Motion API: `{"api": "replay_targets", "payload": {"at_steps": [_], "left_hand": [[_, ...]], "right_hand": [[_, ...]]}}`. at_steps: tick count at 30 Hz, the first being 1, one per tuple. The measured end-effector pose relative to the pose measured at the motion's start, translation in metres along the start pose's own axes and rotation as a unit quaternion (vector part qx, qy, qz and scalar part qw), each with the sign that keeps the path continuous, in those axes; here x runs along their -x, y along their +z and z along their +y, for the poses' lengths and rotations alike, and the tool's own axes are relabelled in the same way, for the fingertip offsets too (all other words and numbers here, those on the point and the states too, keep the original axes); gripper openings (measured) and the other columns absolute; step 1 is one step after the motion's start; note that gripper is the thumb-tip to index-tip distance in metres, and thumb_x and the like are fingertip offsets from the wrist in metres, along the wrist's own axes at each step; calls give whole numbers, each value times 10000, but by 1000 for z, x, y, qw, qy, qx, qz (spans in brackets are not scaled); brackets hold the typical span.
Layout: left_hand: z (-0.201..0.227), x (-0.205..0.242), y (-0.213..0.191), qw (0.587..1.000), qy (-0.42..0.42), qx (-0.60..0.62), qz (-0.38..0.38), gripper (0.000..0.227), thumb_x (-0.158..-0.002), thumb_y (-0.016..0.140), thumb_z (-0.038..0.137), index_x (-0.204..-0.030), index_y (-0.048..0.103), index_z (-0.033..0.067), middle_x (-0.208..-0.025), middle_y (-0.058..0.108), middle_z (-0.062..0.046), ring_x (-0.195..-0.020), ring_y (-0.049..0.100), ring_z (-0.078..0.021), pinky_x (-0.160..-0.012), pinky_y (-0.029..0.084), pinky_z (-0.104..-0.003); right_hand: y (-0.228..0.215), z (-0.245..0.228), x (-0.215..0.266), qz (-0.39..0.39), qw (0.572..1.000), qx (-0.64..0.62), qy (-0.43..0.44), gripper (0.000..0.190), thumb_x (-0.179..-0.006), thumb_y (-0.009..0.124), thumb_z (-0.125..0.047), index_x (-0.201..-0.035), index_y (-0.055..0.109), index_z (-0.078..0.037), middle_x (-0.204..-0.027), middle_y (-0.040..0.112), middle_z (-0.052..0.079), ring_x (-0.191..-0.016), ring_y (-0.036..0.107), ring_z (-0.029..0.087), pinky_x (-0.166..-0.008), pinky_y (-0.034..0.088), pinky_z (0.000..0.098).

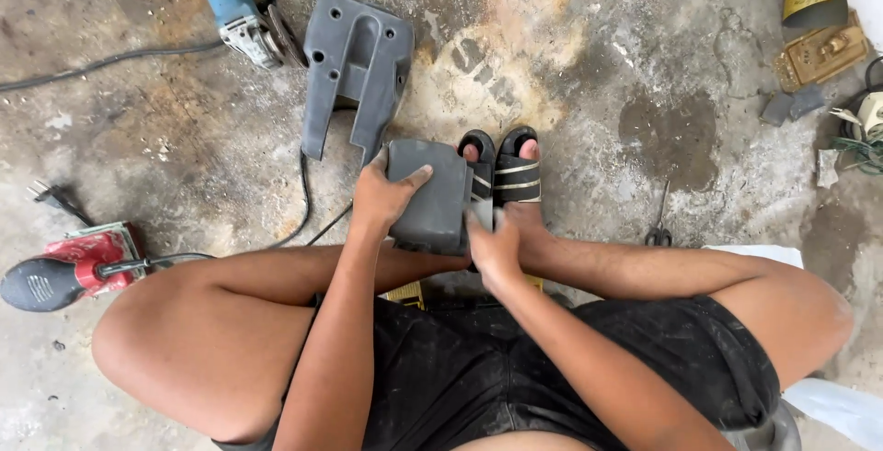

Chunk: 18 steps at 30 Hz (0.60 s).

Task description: The person sits on the floor and sands a gray plastic object using a sanding block. They hold the object with one hand and rub the sanding block against its surfaces and edges, rotating it to work on different sides.

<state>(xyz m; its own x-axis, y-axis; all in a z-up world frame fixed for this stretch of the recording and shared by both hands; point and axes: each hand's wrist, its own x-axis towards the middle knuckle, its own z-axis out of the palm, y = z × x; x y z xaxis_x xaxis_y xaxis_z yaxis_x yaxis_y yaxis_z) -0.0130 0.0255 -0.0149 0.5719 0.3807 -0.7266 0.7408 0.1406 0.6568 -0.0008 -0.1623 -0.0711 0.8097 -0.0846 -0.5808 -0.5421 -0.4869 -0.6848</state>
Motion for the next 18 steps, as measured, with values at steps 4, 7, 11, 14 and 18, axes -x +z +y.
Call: {"api": "replay_targets", "payload": {"at_steps": [4, 7, 11, 14, 18], "left_hand": [[-20, -12, 6, 1000, 4, 9, 25, 998, -853, 823, 477, -1590, 380, -30, -1464, 540, -330, -1375, 524, -503, -1085, 484, -694], [-21, -21, 0, 1000, -7, 11, 26, 1043, -824, 845, 535, -1609, 383, 28, -1483, 554, -269, -1392, 534, -432, -1088, 506, -628], [-12, -14, 4, 1000, 3, 2, 24, 1007, -836, 836, 485, -1604, 387, 13, -1491, 540, -292, -1397, 518, -467, -1099, 487, -664], [-5, -3, 1, 1000, -9, 10, 13, 999, -859, 821, 486, -1606, 366, 3, -1508, 512, -298, -1413, 491, -481, -1109, 475, -681], [-10, -11, -2, 1000, -18, -19, 4, 1043, -835, 830, 515, -1627, 346, 37, -1538, 495, -273, -1424, 489, -455, -1114, 473, -674]], "right_hand": [[13, -27, -31, 4, 1000, 12, -21, 502, -880, 771, -337, -1244, 684, -2, -1193, 715, 202, -1158, 677, 339, -944, 544, 513], [8, -25, -13, -4, 1000, 25, -14, 428, -887, 758, -324, -1197, 723, -31, -1128, 744, 177, -1097, 706, 324, -876, 562, 495], [9, -19, -30, -10, 1000, 22, -9, 444, -910, 747, -316, -1217, 687, -2, -1105, 722, 193, -1033, 688, 314, -790, 566, 492], [14, -33, -33, 19, 999, 21, -31, 423, -877, 753, -280, -1187, 712, 5, -1128, 730, 232, -1127, 687, 362, -916, 537, 524], [1, -32, 1, -19, 999, 22, 15, 494, -910, 753, -340, -1257, 688, 6, -1206, 720, 225, -1173, 677, 358, -929, 552, 531]]}}
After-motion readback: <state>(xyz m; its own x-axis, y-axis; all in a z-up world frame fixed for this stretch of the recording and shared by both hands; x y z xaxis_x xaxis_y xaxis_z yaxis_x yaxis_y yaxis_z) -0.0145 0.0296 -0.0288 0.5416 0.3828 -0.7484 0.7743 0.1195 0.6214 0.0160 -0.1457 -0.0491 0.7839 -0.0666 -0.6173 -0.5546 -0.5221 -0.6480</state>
